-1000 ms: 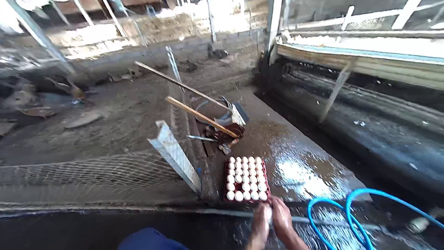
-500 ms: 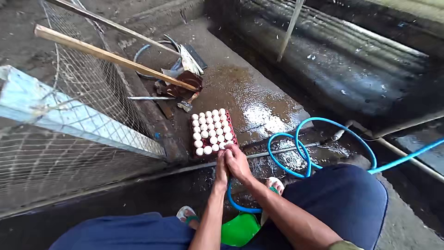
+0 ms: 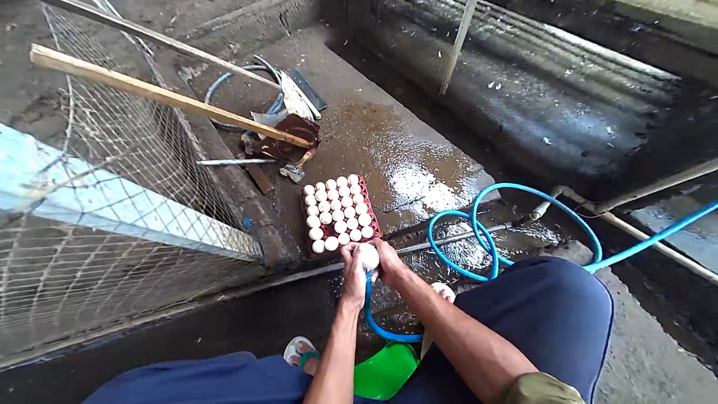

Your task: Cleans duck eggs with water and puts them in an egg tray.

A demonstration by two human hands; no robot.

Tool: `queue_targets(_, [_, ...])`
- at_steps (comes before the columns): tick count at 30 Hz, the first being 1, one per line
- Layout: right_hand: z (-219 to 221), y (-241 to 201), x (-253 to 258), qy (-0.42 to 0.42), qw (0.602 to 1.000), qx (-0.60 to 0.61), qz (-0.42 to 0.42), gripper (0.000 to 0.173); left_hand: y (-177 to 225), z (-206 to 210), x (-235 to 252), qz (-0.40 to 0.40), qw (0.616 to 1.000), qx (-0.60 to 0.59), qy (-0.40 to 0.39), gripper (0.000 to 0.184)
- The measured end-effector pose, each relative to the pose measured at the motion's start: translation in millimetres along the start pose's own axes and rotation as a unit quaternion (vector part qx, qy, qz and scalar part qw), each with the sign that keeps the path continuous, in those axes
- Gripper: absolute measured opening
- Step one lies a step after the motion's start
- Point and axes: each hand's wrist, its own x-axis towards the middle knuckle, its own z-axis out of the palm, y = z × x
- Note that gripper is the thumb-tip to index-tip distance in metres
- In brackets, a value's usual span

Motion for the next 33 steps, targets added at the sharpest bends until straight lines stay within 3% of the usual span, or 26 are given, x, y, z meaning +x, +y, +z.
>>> queue_targets(2, [3,-2,-6,0.022,0.99,-0.116,-0.08,0.053,-8,-1,4,0.028,0.999,0.013,0.019,0.037])
queue_targets(4, [8,-6,-23,0.012,0.944,-0.263,-0.199,0.046,-9,-2,1,0.044,0.998,0.041,0.009,0.05])
queue_targets(7, [11,-6,-31,0.0,0.881,-0.351,-0.316,0.044,6,-3,-9,-0.018,0.996,0.083,-0.01,0.058])
queue_targets(9, [7,-9,-25,0.01,0.903,-0.319,-0.289,0.04,11,-2,-9,-0.072,0.995,0.074,-0.01,0.055])
queue_targets(12, [7,-7,-14,0.052,0.955,-0.227,-0.182,0.038,11,6,-6,-0.101,0.994,0.033,0.001,0.051])
queue_targets(16, [12,-4,-31,0.048,0.918,-0.287,-0.269,0.042,24,0,-9,-0.106,0.994,0.022,-0.022,0.048])
queue_targets(19, [4,-8,4,0.009,0.971,-0.192,-0.144,0.041,18,-12,0,-0.188,0.977,-0.016,-0.101,0.055])
queue_targets(22, [-7,3,28,-0.007,0.988,-0.15,-0.041,0.038,8,-26,11,-0.221,0.965,-0.073,-0.122,0.059])
queue_targets(24, [-24,10,36,-0.054,0.975,-0.218,0.011,0.041,1,-39,21,-0.203,0.963,-0.107,-0.141,0.065])
queue_targets(26, [-36,23,41,-0.173,0.939,-0.294,0.047,0.043,-5,-52,29,-0.175,0.963,-0.124,-0.165,0.066])
queue_targets(29, [-29,46,39,-0.348,0.882,-0.311,0.068,0.045,-10,-62,37,-0.166,0.973,-0.118,-0.11,0.055])
queue_targets(33, [-15,62,43,-0.339,0.875,-0.341,0.067,0.039,-20,-79,66,-0.12,0.987,-0.102,-0.032,0.038])
